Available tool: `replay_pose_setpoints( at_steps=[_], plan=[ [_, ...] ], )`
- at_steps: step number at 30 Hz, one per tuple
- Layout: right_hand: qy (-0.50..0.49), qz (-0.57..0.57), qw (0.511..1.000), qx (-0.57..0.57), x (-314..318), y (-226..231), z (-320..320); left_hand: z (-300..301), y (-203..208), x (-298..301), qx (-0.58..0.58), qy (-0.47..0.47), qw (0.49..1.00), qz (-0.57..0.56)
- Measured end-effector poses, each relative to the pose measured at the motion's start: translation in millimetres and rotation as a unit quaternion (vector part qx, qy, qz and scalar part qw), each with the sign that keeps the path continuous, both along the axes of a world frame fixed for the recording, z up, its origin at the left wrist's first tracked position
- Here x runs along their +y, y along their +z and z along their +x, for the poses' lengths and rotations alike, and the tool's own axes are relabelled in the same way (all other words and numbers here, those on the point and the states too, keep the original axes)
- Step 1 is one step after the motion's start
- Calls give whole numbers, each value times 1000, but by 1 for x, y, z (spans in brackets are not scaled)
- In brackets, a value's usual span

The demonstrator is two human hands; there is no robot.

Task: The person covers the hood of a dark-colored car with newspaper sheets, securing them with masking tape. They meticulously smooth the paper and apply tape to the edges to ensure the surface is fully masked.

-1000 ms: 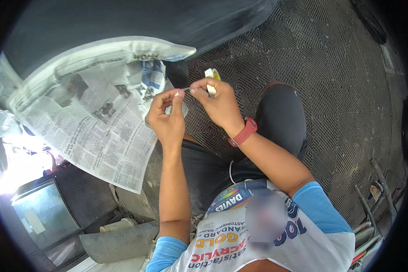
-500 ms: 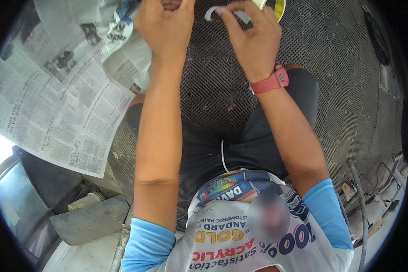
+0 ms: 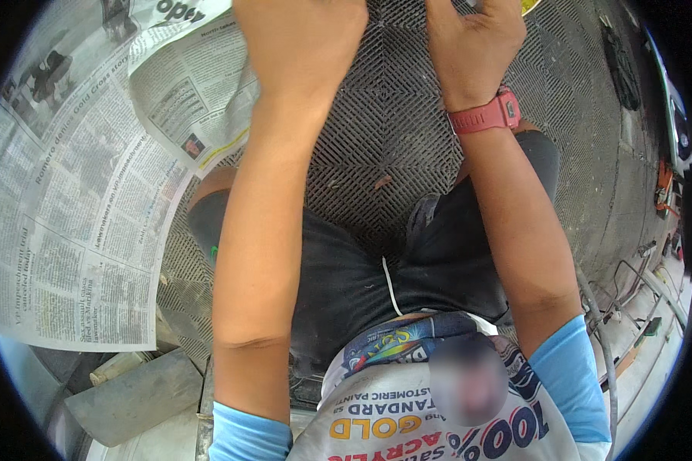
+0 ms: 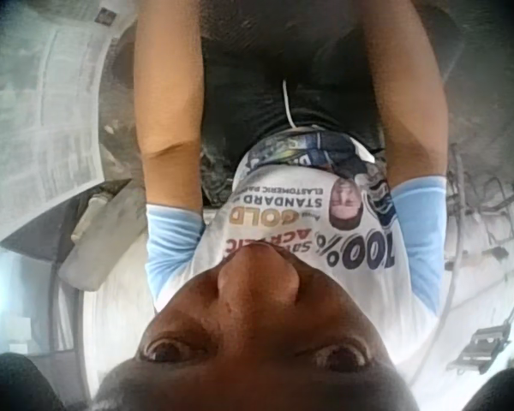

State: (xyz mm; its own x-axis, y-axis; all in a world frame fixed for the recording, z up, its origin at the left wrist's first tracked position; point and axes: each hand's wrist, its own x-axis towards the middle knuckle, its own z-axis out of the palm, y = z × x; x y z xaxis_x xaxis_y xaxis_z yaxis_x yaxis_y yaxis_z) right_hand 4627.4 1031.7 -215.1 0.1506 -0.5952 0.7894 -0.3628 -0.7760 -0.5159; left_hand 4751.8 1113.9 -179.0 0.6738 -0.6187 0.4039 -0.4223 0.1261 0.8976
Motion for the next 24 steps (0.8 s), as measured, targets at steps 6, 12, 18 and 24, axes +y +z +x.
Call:
replay_pose_setpoints(
  at_steps=[6,12,18,24],
  plan=[
    [-14,-12,1000,2,3,6,8,8,-14,-16,23,-27,991,-126],
    [-12,19,999,28,7,17,12,15,-22,-25,-12,-26,985,-171],
    [5,79,996,-50,9,8,14,16,-39,-25,-52,23,977,-205],
    [-54,76,995,-45,23,-9,-22,-13,-31,-36,223,-3,965,-135]
  ],
)
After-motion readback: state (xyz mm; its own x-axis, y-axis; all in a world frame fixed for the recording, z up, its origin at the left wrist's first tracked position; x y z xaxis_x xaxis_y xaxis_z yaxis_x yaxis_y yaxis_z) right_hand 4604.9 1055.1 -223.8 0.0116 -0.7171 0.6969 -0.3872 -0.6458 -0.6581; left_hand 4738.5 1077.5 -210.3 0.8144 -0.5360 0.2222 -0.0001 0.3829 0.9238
